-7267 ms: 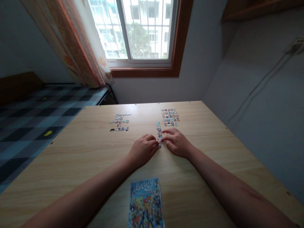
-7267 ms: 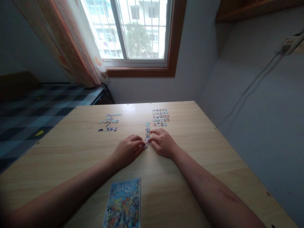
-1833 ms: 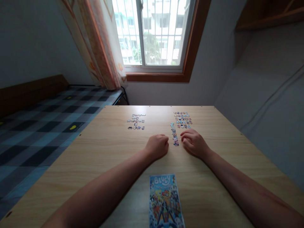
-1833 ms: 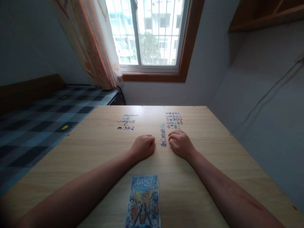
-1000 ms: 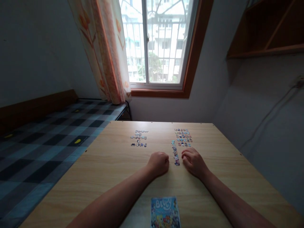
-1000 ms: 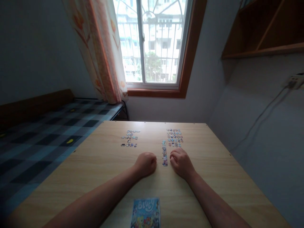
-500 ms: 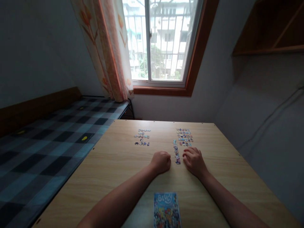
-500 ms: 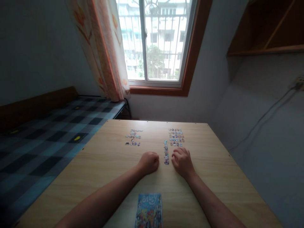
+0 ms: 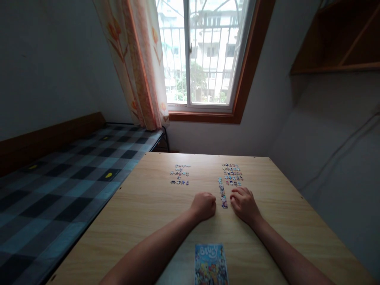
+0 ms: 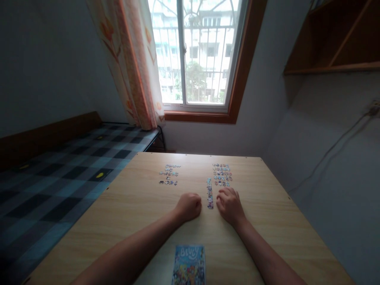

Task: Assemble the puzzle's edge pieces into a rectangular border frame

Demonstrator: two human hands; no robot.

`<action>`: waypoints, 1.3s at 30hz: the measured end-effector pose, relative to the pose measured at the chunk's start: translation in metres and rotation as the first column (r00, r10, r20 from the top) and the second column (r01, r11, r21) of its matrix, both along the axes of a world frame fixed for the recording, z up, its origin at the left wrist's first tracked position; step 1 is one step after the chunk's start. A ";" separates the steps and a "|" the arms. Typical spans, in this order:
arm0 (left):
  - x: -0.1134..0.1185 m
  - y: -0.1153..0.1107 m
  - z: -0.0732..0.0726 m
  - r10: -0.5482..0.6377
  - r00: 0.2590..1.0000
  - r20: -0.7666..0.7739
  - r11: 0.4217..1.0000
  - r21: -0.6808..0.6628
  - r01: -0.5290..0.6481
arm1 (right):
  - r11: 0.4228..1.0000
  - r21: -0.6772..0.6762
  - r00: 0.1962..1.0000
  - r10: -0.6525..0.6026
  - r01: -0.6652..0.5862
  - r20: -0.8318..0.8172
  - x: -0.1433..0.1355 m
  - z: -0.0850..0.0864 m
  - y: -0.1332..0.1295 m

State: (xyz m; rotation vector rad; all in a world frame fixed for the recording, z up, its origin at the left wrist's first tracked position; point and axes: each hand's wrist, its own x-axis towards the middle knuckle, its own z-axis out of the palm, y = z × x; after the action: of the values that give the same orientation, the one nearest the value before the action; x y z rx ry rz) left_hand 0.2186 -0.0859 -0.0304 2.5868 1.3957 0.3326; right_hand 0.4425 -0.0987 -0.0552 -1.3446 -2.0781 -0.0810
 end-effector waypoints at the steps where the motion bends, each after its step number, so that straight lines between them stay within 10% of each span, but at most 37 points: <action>1: 0.000 0.000 0.000 -0.001 1.000 -0.004 1.000 0.004 0.001 | 1.000 0.001 1.000 -0.002 0.002 0.009 0.000 0.000 0.000; 39: 0.003 -0.003 -0.001 0.058 0.998 0.016 0.998 -0.006 -0.058 | 0.998 0.054 0.989 0.018 -0.010 -0.144 0.008 -0.007 0.006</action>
State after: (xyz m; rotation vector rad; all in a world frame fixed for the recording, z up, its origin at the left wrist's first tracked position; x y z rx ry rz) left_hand 0.2217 -0.0889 -0.0314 2.5375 1.4668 0.3564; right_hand 0.4502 -0.0929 -0.0625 -1.2658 -1.9503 -0.0315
